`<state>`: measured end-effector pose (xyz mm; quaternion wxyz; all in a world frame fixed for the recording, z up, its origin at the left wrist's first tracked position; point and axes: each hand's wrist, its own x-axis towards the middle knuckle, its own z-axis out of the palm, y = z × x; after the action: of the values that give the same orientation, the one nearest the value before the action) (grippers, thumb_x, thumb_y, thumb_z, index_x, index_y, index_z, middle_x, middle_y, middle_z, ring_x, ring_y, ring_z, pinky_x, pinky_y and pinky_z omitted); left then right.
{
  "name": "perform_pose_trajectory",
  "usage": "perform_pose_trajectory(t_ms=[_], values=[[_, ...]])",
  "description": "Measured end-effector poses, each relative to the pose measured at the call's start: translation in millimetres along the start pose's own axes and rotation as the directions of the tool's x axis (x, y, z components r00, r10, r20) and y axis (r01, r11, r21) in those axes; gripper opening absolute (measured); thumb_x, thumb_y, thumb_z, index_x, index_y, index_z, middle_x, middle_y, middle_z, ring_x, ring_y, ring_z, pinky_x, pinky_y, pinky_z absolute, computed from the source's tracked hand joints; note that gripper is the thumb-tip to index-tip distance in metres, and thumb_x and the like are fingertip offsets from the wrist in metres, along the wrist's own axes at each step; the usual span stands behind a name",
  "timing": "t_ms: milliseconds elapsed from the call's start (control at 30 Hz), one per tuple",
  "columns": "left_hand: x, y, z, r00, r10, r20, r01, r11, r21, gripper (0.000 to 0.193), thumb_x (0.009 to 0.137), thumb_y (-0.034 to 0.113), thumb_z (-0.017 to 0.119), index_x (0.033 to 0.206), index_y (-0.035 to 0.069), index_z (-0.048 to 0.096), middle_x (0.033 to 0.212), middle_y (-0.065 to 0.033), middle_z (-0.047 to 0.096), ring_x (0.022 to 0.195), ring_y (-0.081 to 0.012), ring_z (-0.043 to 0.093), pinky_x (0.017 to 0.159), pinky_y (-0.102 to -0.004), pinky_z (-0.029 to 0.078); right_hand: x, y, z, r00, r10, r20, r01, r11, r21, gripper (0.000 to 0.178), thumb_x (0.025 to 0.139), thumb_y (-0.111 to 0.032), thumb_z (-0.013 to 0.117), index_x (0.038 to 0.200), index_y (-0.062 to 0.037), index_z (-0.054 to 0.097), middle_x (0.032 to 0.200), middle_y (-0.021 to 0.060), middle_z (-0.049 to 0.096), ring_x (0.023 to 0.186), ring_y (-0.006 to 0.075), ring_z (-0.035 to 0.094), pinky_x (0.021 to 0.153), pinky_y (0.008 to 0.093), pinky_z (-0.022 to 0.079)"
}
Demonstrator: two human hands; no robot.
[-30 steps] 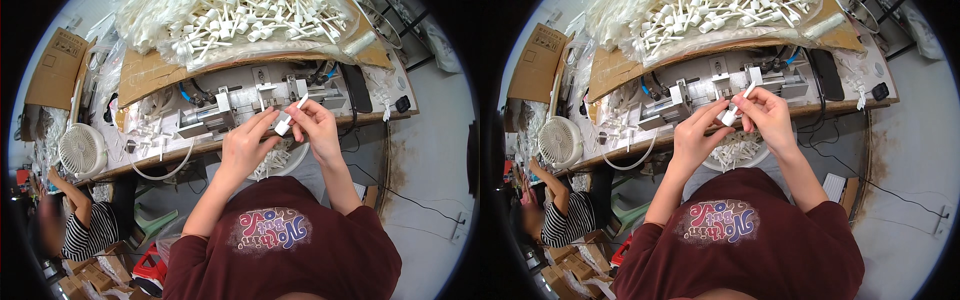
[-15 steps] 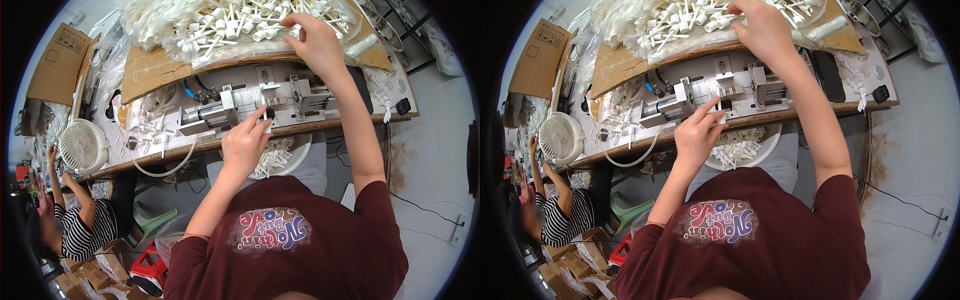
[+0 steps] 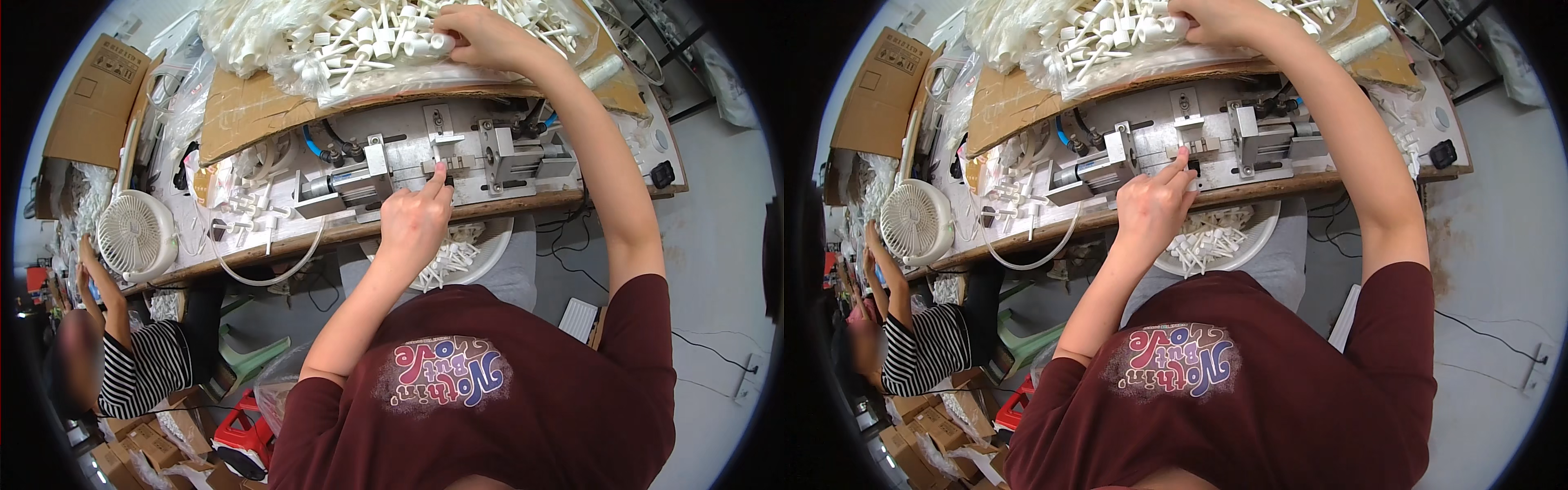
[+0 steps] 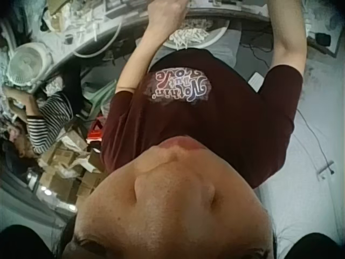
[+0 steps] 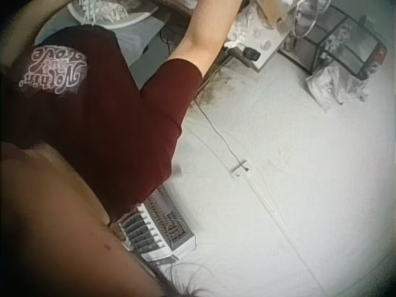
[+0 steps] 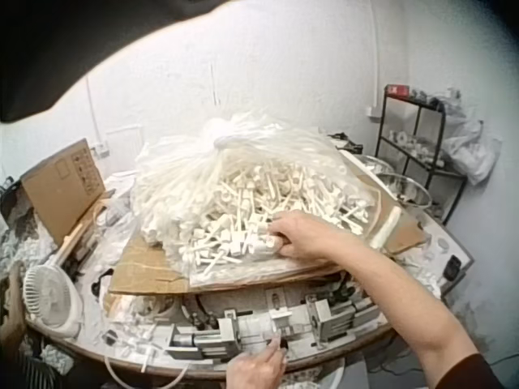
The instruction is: Manually assembling and pressing small white plastic components using a workbench machine.
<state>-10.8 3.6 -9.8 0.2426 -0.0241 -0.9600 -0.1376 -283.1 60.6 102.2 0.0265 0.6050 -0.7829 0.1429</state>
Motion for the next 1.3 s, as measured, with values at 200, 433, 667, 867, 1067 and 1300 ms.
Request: perform_pose_trajectory(t_ms=[200,433,667,867,1067,1300], values=[[1.3,-1.2,-0.2,1.000,0.000,0.012,0.000,1.000,-0.007,0.022,0.068,0.011,0.080,0.089,0.009,0.073,0.116,-0.0065,0.071,0.057,-0.0229,0.065,0.056,-0.0303,0.052,-22.9,-21.3,-18.7,0.898,0.385,-0.213,-0.205,0.794,0.572,0.016,0.088,-0.013,0.071,0.094,0.0006,0.065,0.083,0.0125,0.068,0.074,0.0219,0.068,0.067,0.0361,0.054],[0.3,-2.2,-1.1,1.000,0.002,-0.011,-0.002,1.000,-0.030,0.022,0.069,0.015,0.080,0.090,0.009,0.074,0.115,-0.0060,0.072,0.060,-0.0247,0.066,0.058,-0.0311,0.053,-44.4,-20.1,-11.8,0.752,0.654,-0.079,-0.038,0.163,0.986,0.024,0.097,-0.021,0.065,0.098,0.0025,0.061,0.082,0.0104,0.068,0.073,0.0159,0.067,0.066,0.0278,0.053],[10.0,7.7,-43.2,0.927,-0.375,0.034,0.255,0.561,-0.787,0.071,0.072,0.009,0.087,0.136,-0.001,0.055,0.124,-0.0150,0.064,0.085,-0.0128,0.069,0.068,-0.0268,0.060,-82.4,-72.4,13.1,0.883,0.468,-0.035,0.043,-0.005,0.999,0.019,0.097,-0.018,0.063,0.104,-0.0001,0.065,0.093,0.0092,0.071,0.072,0.0073,0.064,0.067,0.0227,0.053],[11.6,10.0,-69.3,0.927,-0.357,0.118,0.254,0.363,-0.896,0.039,0.079,-0.008,0.075,0.118,-0.004,0.068,0.107,-0.0120,0.069,0.088,-0.0151,0.070,0.076,-0.0262,0.059,-115.5,-113.8,37.1,0.857,0.488,0.168,-0.054,-0.239,0.970,0.023,0.098,-0.020,0.063,0.112,-0.0022,0.060,0.100,0.0119,0.069,0.068,0.0066,0.061,0.059,0.0219,0.049],[-11.0,11.1,-35.5,0.962,-0.267,-0.054,0.184,0.782,-0.596,0.030,0.074,-0.002,0.081,0.103,0.003,0.073,0.108,-0.0081,0.064,0.085,-0.0156,0.068,0.070,-0.0280,0.062,-134.3,-104.8,48.2,0.717,0.694,-0.068,0.051,0.045,0.998,0.018,0.096,-0.013,0.065,0.107,0.0009,0.063,0.099,0.0119,0.070,0.073,0.0086,0.064,0.065,0.0226,0.053],[-12.4,5.3,-0.9,0.996,-0.042,-0.082,0.037,0.997,-0.066,0.026,0.075,0.016,0.079,0.100,0.009,0.075,0.114,-0.0021,0.072,0.061,-0.0211,0.065,0.058,-0.0300,0.052,-147.2,-123.9,54.4,0.649,0.715,-0.260,-0.052,0.383,0.922,0.014,0.089,-0.002,0.070,0.103,-0.0018,0.073,0.096,0.0056,0.071,0.083,0.0093,0.065,0.072,0.0232,0.052]])
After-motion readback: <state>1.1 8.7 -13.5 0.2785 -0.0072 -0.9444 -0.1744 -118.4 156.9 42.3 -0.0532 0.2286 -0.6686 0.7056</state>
